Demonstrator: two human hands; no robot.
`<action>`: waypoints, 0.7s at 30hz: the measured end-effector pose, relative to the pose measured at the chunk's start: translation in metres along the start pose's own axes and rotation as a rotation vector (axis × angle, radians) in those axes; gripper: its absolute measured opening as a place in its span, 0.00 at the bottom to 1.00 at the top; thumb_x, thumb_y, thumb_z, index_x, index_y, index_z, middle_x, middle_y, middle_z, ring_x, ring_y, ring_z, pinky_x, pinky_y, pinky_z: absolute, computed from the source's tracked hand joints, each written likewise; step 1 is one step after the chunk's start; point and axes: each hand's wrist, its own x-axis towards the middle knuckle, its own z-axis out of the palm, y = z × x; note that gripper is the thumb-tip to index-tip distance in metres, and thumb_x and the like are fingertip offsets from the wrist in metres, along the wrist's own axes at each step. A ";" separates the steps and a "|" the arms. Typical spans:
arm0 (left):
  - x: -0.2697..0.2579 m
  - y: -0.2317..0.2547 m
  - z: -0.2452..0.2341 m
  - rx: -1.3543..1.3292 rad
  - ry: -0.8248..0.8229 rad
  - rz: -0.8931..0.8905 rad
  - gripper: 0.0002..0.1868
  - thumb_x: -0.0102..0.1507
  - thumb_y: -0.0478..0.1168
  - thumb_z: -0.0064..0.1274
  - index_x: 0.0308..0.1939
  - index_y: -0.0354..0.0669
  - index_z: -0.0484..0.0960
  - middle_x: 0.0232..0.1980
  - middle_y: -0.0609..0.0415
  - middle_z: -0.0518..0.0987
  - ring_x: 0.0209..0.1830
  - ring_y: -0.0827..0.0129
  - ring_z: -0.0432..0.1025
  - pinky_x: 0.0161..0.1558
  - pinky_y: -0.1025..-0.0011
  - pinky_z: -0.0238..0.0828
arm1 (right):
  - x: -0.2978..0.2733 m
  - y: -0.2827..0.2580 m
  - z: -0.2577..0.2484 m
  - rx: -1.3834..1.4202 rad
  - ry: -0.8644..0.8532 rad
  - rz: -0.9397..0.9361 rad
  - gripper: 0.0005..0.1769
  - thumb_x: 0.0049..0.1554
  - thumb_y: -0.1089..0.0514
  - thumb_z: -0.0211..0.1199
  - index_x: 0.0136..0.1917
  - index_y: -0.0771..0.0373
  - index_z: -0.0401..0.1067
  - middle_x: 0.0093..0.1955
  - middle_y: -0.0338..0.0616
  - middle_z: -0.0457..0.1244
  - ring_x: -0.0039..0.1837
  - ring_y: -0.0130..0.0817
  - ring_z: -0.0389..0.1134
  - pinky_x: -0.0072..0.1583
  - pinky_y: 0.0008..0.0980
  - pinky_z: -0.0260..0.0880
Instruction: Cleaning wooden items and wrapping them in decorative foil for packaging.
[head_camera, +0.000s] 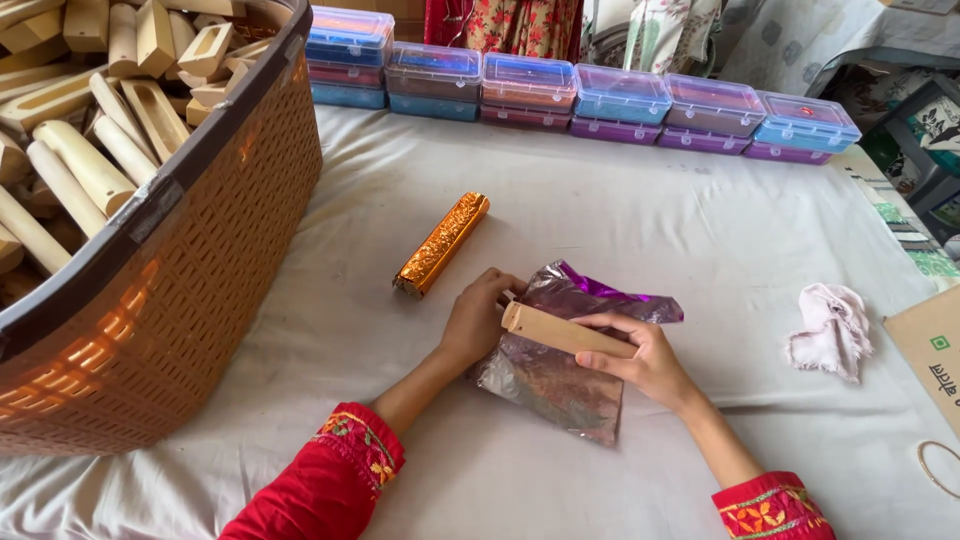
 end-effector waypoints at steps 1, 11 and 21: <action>0.002 0.000 -0.001 -0.002 -0.001 -0.004 0.17 0.55 0.33 0.59 0.49 0.39 0.86 0.49 0.53 0.81 0.41 0.69 0.78 0.44 0.70 0.76 | 0.000 0.002 -0.003 0.001 -0.002 0.004 0.27 0.49 0.55 0.74 0.62 0.65 0.76 0.55 0.43 0.72 0.54 0.28 0.74 0.57 0.28 0.76; 0.014 0.003 -0.009 -0.670 -0.282 -0.146 0.24 0.65 0.49 0.55 0.63 0.45 0.75 0.59 0.58 0.80 0.57 0.75 0.76 0.56 0.72 0.76 | -0.001 0.014 -0.019 -0.189 -0.001 0.103 0.27 0.49 0.54 0.76 0.60 0.65 0.78 0.56 0.44 0.74 0.57 0.30 0.73 0.61 0.32 0.72; 0.006 0.034 -0.028 -0.389 -0.449 -0.153 0.21 0.61 0.50 0.60 0.54 0.44 0.86 0.52 0.53 0.85 0.48 0.72 0.77 0.51 0.70 0.75 | 0.000 0.009 -0.016 -0.247 0.009 0.003 0.29 0.48 0.50 0.76 0.60 0.64 0.78 0.56 0.40 0.73 0.59 0.27 0.71 0.63 0.30 0.69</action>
